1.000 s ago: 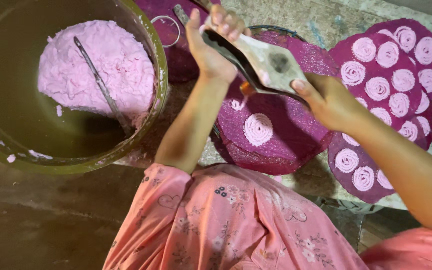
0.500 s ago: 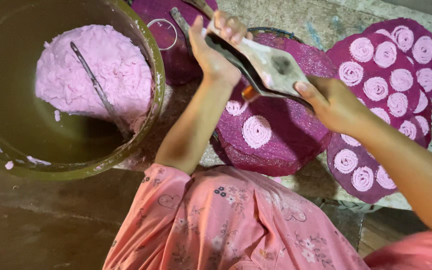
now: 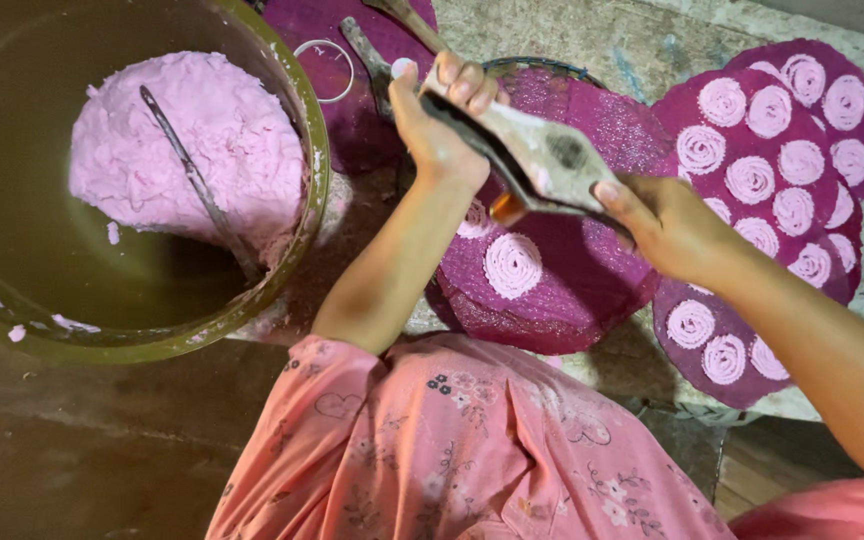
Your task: The person uses a handheld extruder tool to pipe pink paste rosettes onto round magenta boards, working one rosette at a time. They periodically reload the tool by scooping pink paste from a large basin with a small knife and pressing it into the tool, then resume piping rosettes onto the boards.
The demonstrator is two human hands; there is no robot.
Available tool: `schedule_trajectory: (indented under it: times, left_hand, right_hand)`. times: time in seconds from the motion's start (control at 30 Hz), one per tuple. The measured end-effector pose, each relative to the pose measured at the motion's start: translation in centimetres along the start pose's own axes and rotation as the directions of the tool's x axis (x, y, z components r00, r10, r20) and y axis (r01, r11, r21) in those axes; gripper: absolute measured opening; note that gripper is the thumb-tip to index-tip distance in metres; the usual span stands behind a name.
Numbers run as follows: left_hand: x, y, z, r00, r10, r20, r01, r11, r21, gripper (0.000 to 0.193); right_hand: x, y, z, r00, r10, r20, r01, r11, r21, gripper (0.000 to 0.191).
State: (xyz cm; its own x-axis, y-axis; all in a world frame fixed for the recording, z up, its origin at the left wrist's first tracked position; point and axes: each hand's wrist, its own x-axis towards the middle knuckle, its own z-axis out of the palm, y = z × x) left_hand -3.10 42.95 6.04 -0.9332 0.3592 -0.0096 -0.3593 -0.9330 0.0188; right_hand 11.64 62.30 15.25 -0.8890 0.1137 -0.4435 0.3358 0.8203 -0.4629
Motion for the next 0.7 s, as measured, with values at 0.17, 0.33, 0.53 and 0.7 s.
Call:
schedule_trajectory:
  times: [0.17,0.33,0.53,0.7]
  left_hand:
    - [2.4,2.0,1.3,0.995,0.014,0.094,-0.020,0.998,0.064,0.038]
    - [0.5,5.4,0.5,0.992,0.043,0.120,-0.062,0.985,0.160,0.037]
    - [-1.9,2.4,-0.2,0.991,0.074,-0.112,-0.057,0.987,0.147,0.037]
    - [-0.1,-1.1,0.0,0.991,0.034,-0.131,-0.031,0.999,0.026,0.037]
  right_hand:
    - [2.2,-1.4,1.4,0.985,-0.136,-0.106,0.145,0.987,0.074,0.067]
    - [2.3,-2.7,4.1,0.972,-0.229,-0.056,0.235,0.960,0.155,0.068]
    - [-0.3,-0.5,3.0,0.994,-0.007,0.110,-0.006,0.993,0.122,0.063]
    - [0.1,1.0,1.4,0.999,-0.007,-0.033,0.009,0.999,0.047,0.061]
